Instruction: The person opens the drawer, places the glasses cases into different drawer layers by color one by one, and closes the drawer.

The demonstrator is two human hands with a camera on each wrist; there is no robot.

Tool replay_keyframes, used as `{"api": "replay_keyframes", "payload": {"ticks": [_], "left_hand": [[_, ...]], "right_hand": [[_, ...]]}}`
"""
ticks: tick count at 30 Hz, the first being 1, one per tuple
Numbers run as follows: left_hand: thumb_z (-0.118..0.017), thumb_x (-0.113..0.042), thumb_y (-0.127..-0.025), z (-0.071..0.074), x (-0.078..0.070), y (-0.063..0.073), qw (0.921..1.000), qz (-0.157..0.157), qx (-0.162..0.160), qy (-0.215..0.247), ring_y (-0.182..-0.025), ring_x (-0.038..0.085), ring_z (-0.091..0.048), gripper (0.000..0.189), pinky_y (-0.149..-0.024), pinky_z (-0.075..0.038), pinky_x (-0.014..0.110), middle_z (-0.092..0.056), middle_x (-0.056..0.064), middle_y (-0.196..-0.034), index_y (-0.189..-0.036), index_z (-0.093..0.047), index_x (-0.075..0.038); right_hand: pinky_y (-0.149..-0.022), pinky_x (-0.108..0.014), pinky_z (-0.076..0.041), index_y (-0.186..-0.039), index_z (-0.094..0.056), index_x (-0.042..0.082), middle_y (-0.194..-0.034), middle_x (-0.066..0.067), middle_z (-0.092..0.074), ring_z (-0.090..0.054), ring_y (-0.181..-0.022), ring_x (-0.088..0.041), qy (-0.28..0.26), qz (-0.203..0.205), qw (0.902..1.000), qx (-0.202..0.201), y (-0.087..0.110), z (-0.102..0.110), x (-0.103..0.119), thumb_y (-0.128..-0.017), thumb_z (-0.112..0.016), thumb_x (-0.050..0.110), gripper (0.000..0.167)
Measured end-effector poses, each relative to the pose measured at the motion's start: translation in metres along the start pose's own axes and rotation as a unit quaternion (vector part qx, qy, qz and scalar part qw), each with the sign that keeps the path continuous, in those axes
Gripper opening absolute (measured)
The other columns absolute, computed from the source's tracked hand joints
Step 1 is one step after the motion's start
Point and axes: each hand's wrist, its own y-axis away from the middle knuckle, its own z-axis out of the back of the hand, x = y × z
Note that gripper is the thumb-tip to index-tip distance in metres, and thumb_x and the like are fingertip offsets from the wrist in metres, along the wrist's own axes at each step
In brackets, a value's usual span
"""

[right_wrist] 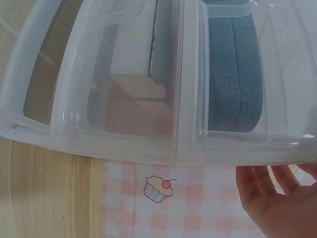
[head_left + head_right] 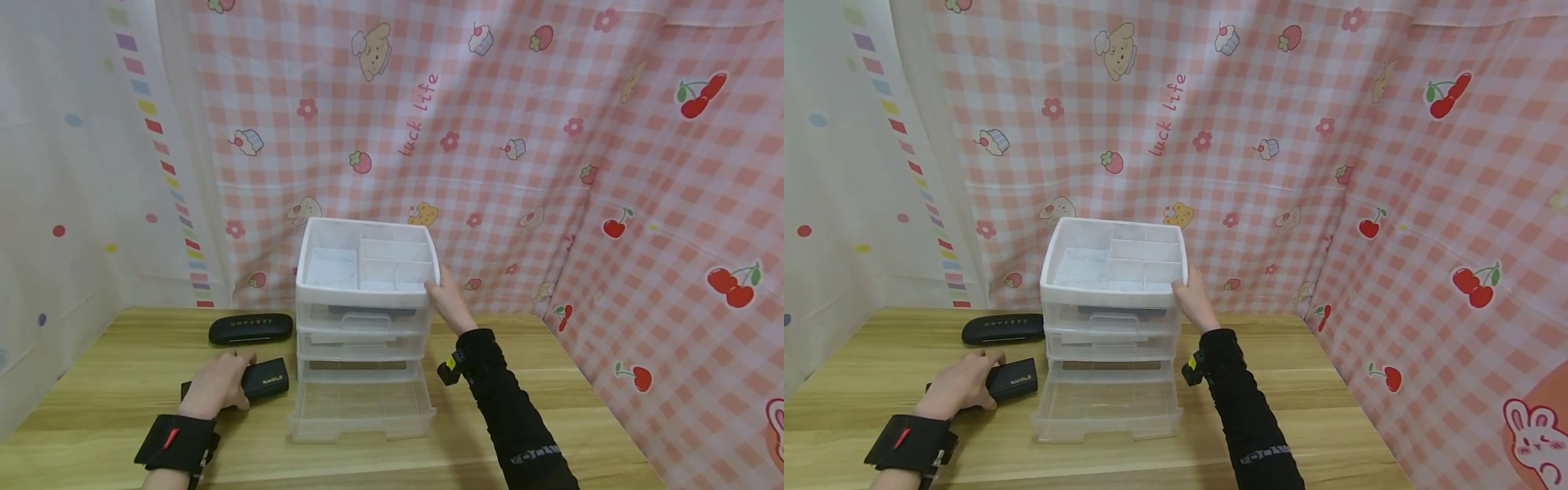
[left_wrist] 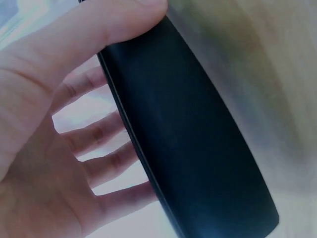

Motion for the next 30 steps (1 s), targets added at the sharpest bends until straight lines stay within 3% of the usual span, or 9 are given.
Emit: {"api": "replay_keyframes", "payload": {"ticks": [7,16,24,30], "left_hand": [[-0.092,-0.011,-0.048,0.018,-0.010,0.011,1.0000,0.000,-0.009,-0.004,-0.077,0.031,-0.054,0.068,-0.060,-0.048,0.047,-0.056,0.018,-0.092,-0.106,-0.058,-0.007],[-0.090,-0.011,-0.049,0.037,-0.029,0.023,0.9962,-0.036,-0.075,-0.026,-0.076,0.031,-0.054,0.064,-0.055,-0.047,0.043,-0.057,0.018,-0.092,-0.105,-0.059,-0.009],[-0.091,-0.019,-0.053,0.049,-0.062,0.023,0.9954,-0.069,-0.060,-0.029,-0.082,0.031,-0.055,0.067,-0.058,-0.049,0.045,-0.058,0.016,-0.097,-0.111,-0.060,-0.010],[-0.090,-0.019,-0.055,0.047,-0.088,0.020,0.9922,-0.106,-0.060,-0.025,-0.086,0.029,-0.056,0.063,-0.063,-0.049,0.044,-0.060,0.013,-0.099,-0.111,-0.062,-0.011]], "right_hand": [[-0.113,-0.056,-0.026,-0.150,-0.016,0.008,-0.153,-0.015,-0.024,-0.031,-0.139,-0.033,-0.010,-0.002,0.9999,0.011,0.001,-0.001,0.000,-0.095,-0.036,0.014,0.059],[-0.114,-0.056,-0.024,-0.150,-0.017,0.007,-0.153,-0.015,-0.023,-0.030,-0.138,-0.033,-0.009,-0.010,0.9999,0.007,0.000,0.000,0.000,-0.095,-0.036,0.015,0.058],[-0.114,-0.056,-0.023,-0.149,-0.016,0.005,-0.154,-0.016,-0.022,-0.028,-0.139,-0.033,-0.006,-0.006,0.9999,0.008,0.000,0.001,0.000,-0.095,-0.035,0.013,0.058],[-0.115,-0.055,-0.021,-0.149,-0.016,0.003,-0.154,-0.018,-0.021,-0.027,-0.140,-0.034,-0.014,-0.018,0.9996,0.017,0.005,0.001,0.010,-0.095,-0.035,0.010,0.058]]}}
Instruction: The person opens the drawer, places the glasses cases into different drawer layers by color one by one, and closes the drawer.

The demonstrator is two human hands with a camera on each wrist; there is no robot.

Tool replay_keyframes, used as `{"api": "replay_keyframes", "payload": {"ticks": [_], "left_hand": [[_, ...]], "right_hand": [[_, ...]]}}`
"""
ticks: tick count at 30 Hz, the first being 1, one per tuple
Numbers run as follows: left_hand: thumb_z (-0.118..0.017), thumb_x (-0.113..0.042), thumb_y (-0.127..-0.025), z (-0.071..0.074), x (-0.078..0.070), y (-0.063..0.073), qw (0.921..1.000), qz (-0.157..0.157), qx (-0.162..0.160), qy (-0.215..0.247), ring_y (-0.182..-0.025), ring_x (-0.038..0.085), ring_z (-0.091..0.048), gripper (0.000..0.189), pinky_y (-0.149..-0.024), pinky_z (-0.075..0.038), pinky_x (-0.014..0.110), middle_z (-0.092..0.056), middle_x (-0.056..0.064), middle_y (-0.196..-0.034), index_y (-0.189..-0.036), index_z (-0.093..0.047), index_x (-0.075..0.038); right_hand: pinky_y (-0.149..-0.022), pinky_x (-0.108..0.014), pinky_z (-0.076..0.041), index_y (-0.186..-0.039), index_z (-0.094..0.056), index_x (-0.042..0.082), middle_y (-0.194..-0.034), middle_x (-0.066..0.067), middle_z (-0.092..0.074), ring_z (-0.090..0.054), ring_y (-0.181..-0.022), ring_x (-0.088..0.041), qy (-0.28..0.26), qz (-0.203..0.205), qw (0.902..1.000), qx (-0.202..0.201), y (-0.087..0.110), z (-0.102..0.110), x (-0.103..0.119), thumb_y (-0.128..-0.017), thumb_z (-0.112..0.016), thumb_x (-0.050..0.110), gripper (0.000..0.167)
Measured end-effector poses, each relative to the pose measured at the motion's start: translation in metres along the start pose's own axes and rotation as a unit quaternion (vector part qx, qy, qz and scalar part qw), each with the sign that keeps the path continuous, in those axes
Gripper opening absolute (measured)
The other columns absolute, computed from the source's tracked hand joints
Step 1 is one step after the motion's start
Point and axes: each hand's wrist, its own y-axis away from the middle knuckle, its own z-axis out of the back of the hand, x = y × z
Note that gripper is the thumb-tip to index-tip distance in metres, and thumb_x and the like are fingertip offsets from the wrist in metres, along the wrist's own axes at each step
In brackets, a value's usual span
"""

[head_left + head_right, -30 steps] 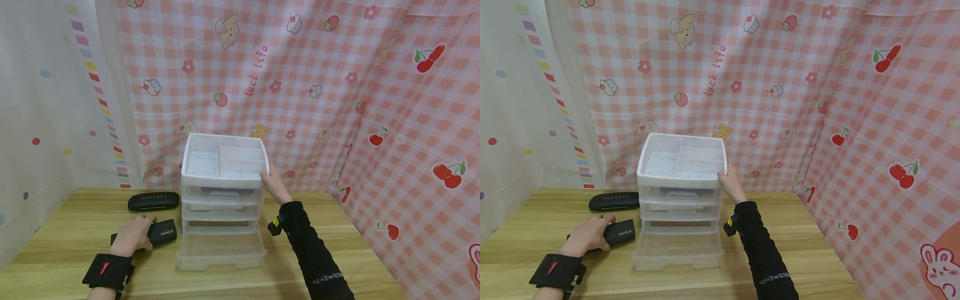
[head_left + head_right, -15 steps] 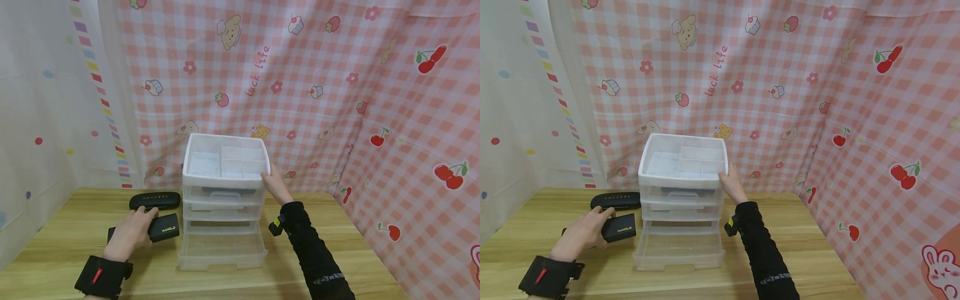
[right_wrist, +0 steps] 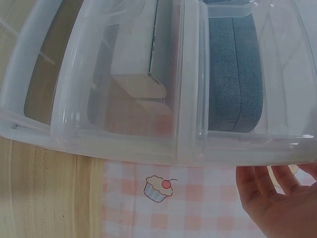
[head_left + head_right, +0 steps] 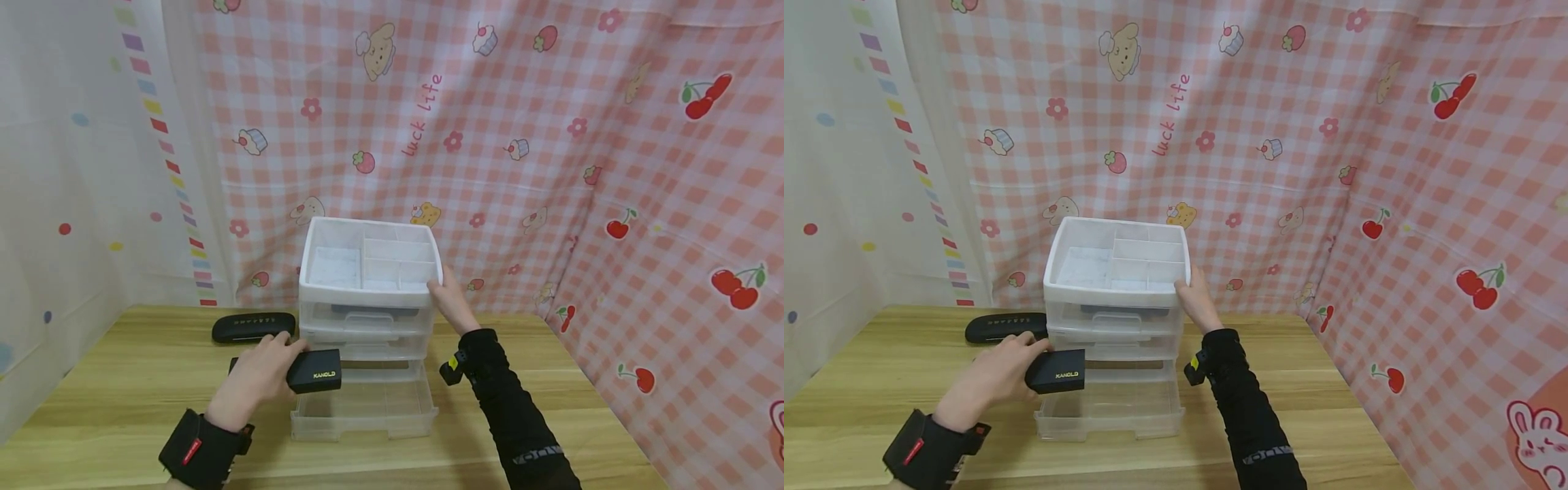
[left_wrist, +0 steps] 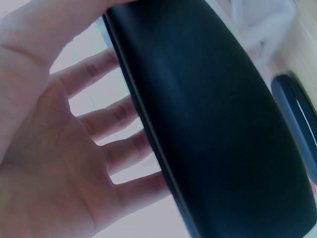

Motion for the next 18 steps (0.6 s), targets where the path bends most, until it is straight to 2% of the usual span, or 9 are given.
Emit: {"api": "replay_keyframes", "payload": {"ticks": [6,10,13,18], "left_hand": [[-0.091,-0.017,-0.056,-0.010,-0.024,-0.012,0.9992,-0.039,-0.004,0.011,-0.091,0.031,-0.058,0.062,-0.065,-0.050,0.047,-0.061,0.013,-0.100,-0.111,-0.063,-0.009],[-0.091,-0.016,-0.056,-0.020,-0.038,-0.020,0.9983,-0.056,0.002,0.014,-0.094,0.033,-0.059,0.062,-0.070,-0.051,0.049,-0.062,0.014,-0.100,-0.111,-0.064,-0.007],[-0.091,-0.018,-0.057,-0.028,-0.048,-0.025,0.9976,-0.069,0.005,-0.001,-0.091,0.032,-0.061,0.058,-0.071,-0.052,0.047,-0.063,0.013,-0.096,-0.108,-0.065,-0.008],[-0.092,-0.023,-0.057,-0.041,-0.062,-0.035,0.9947,-0.094,-0.005,-0.041,-0.085,0.027,-0.062,0.054,-0.068,-0.053,0.041,-0.064,0.009,-0.091,-0.103,-0.067,-0.011]], "right_hand": [[-0.116,-0.054,-0.021,-0.148,-0.016,-0.002,-0.153,-0.022,-0.021,-0.026,-0.140,-0.036,0.012,0.000,0.9999,-0.003,0.019,-0.001,0.024,-0.095,-0.034,0.007,0.057],[-0.115,-0.055,-0.022,-0.149,-0.017,0.003,-0.153,-0.018,-0.023,-0.029,-0.139,-0.034,0.013,0.001,0.9999,-0.008,0.007,-0.001,0.007,-0.095,-0.035,0.011,0.058],[-0.115,-0.056,-0.023,-0.149,-0.018,0.007,-0.153,-0.015,-0.024,-0.030,-0.137,-0.032,0.011,0.000,0.9999,-0.011,-0.005,0.000,-0.009,-0.095,-0.037,0.014,0.058],[-0.115,-0.055,-0.024,-0.149,-0.018,0.006,-0.152,-0.015,-0.025,-0.030,-0.137,-0.032,0.011,0.005,0.9998,-0.014,-0.006,-0.001,-0.009,-0.094,-0.036,0.014,0.058]]}}
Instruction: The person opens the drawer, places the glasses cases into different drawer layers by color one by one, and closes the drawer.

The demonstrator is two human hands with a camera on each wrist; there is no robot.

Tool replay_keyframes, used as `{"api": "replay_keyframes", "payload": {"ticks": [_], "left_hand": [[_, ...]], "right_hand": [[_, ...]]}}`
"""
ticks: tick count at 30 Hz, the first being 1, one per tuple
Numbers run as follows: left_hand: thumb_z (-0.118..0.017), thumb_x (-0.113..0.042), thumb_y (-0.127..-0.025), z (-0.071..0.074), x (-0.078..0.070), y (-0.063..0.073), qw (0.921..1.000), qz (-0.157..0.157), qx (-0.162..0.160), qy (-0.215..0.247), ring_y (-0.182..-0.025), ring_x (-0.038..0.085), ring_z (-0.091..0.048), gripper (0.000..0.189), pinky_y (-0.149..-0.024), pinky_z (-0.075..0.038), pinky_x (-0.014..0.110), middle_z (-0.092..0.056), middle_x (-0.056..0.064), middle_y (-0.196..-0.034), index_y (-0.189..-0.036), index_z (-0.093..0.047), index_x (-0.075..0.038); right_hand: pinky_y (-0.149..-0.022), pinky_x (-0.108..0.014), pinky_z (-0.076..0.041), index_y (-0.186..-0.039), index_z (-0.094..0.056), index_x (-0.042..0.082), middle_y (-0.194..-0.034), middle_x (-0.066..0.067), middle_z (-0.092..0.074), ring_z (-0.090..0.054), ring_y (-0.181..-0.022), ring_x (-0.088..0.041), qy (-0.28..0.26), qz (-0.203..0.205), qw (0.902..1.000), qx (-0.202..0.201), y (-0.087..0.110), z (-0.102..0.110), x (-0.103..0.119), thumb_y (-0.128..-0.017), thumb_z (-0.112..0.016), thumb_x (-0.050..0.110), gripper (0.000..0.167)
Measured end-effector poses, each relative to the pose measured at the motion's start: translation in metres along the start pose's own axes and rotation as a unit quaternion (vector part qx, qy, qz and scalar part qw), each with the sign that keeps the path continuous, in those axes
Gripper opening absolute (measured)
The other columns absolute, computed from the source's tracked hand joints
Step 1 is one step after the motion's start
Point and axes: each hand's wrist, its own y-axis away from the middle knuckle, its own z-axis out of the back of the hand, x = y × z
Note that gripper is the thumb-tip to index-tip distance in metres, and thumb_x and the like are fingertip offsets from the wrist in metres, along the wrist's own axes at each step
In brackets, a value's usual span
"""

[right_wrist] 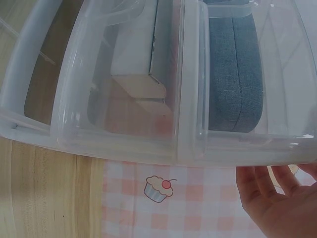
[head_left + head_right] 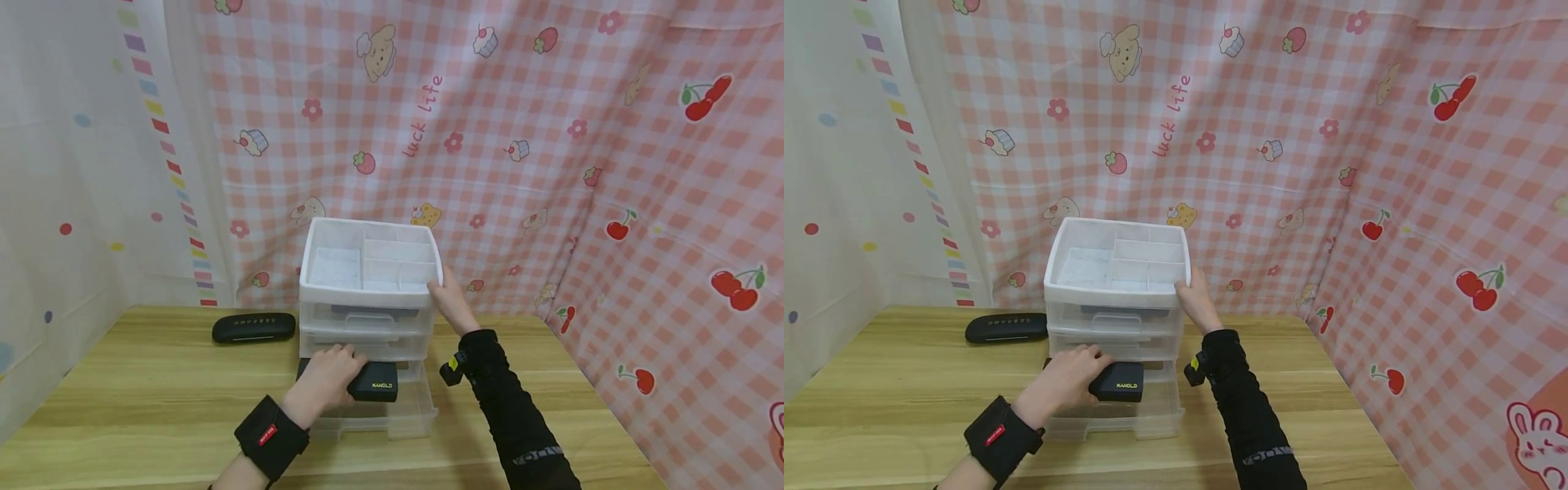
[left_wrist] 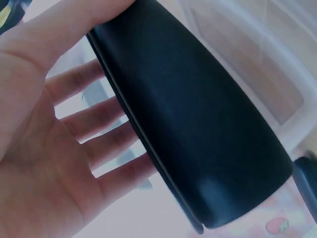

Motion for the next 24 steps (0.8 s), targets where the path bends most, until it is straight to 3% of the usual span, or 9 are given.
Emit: {"api": "replay_keyframes", "payload": {"ticks": [13,24], "left_hand": [[-0.090,-0.032,-0.057,-0.032,-0.013,-0.015,0.9941,-0.027,0.000,-0.105,-0.075,0.021,-0.064,0.048,-0.060,-0.053,0.034,-0.064,0.004,-0.083,-0.095,-0.065,-0.014],[-0.090,-0.030,-0.057,-0.049,-0.012,-0.019,0.9918,-0.044,0.011,-0.120,-0.072,0.019,-0.065,0.046,-0.060,-0.053,0.032,-0.065,0.003,-0.080,-0.092,-0.064,-0.014]], "right_hand": [[-0.113,-0.054,-0.026,-0.147,-0.021,0.003,-0.150,-0.018,-0.029,-0.033,-0.135,-0.033,0.000,0.016,0.9999,-0.002,-0.001,-0.002,0.001,-0.094,-0.036,0.012,0.056],[-0.114,-0.053,-0.026,-0.146,-0.023,0.001,-0.148,-0.019,-0.030,-0.033,-0.135,-0.032,0.008,0.016,0.9998,-0.008,0.001,0.000,0.001,-0.094,-0.036,0.012,0.055]]}}
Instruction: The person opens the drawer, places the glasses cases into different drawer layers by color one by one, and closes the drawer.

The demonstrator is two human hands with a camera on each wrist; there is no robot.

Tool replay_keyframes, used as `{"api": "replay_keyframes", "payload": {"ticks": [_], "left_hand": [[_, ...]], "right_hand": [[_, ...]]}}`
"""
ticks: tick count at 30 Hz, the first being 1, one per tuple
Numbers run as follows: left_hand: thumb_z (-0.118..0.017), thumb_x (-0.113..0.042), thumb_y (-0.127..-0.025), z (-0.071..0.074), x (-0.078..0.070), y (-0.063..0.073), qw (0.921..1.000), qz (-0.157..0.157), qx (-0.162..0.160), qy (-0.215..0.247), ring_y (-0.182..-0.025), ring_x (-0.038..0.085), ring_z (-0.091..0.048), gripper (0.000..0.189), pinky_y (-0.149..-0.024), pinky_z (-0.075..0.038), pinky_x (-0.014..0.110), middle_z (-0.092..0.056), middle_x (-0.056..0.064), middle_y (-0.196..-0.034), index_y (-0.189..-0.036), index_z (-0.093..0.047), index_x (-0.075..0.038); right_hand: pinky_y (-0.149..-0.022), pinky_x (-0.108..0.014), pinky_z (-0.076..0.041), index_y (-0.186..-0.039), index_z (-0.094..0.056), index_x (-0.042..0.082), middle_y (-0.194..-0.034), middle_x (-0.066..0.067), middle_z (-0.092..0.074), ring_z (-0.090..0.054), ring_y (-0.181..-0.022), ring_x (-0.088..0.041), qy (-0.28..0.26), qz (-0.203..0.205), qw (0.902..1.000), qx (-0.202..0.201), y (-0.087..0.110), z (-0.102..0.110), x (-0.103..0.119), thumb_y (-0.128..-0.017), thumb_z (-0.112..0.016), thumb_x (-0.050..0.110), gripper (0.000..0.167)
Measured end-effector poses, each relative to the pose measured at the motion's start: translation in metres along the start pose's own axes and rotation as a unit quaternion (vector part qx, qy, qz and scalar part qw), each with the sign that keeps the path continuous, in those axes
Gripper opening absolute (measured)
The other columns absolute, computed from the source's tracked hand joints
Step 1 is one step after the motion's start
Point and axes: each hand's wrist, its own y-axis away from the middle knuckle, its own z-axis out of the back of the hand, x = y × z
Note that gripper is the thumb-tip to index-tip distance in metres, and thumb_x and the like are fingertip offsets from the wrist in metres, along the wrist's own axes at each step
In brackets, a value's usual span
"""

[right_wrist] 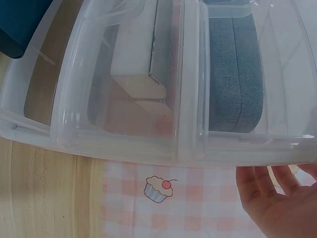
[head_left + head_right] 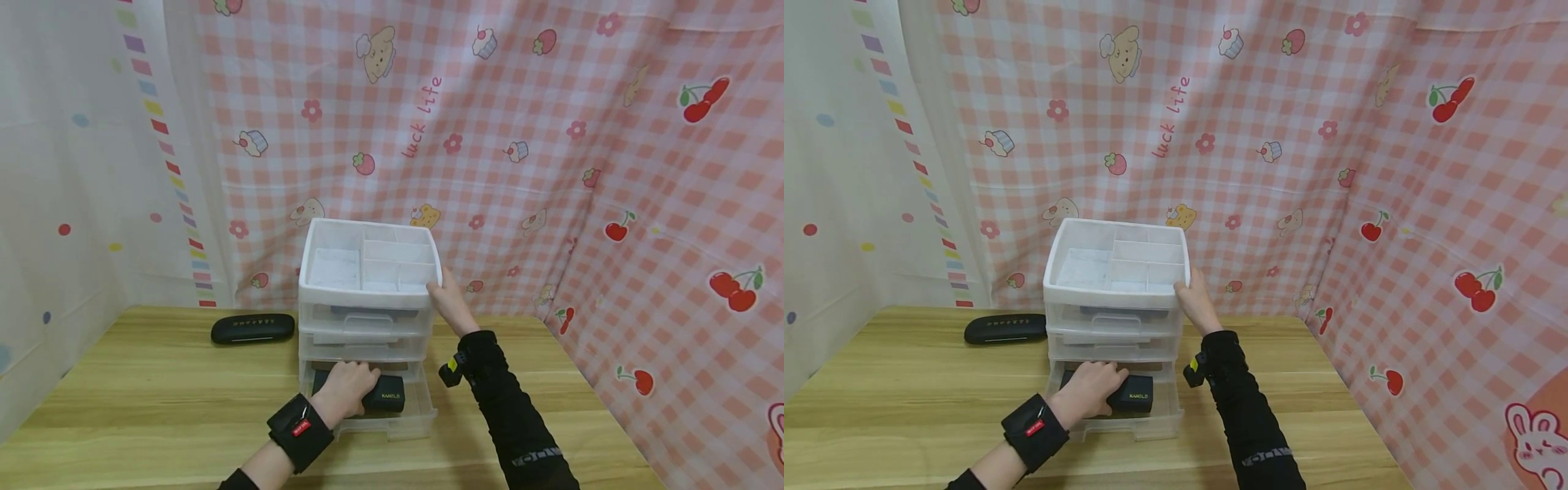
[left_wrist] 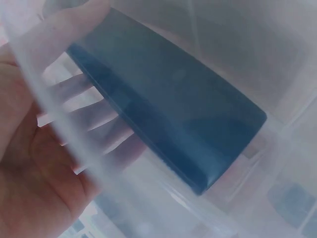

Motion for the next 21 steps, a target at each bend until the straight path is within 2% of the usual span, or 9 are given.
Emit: {"api": "replay_keyframes", "payload": {"ticks": [9,21], "left_hand": [[-0.090,-0.031,-0.057,-0.009,0.004,0.000,0.9998,-0.001,0.011,0.014,-0.070,0.018,-0.065,0.047,-0.059,-0.053,0.032,-0.067,0.002,-0.080,-0.091,-0.064,-0.013],[-0.092,-0.032,-0.054,-0.015,0.009,-0.001,0.9996,0.003,0.000,0.030,-0.070,0.019,-0.066,0.050,-0.061,-0.053,0.032,-0.068,0.003,-0.080,-0.091,-0.064,-0.012]], "right_hand": [[-0.114,-0.053,-0.026,-0.145,-0.024,0.000,-0.148,-0.019,-0.030,-0.033,-0.134,-0.033,0.001,-0.003,1.0000,0.000,0.000,-0.001,0.001,-0.093,-0.036,0.012,0.055],[-0.114,-0.054,-0.026,-0.145,-0.024,-0.001,-0.147,-0.020,-0.030,-0.034,-0.133,-0.033,-0.002,-0.006,1.0000,-0.003,0.000,-0.001,0.001,-0.094,-0.036,0.011,0.054]]}}
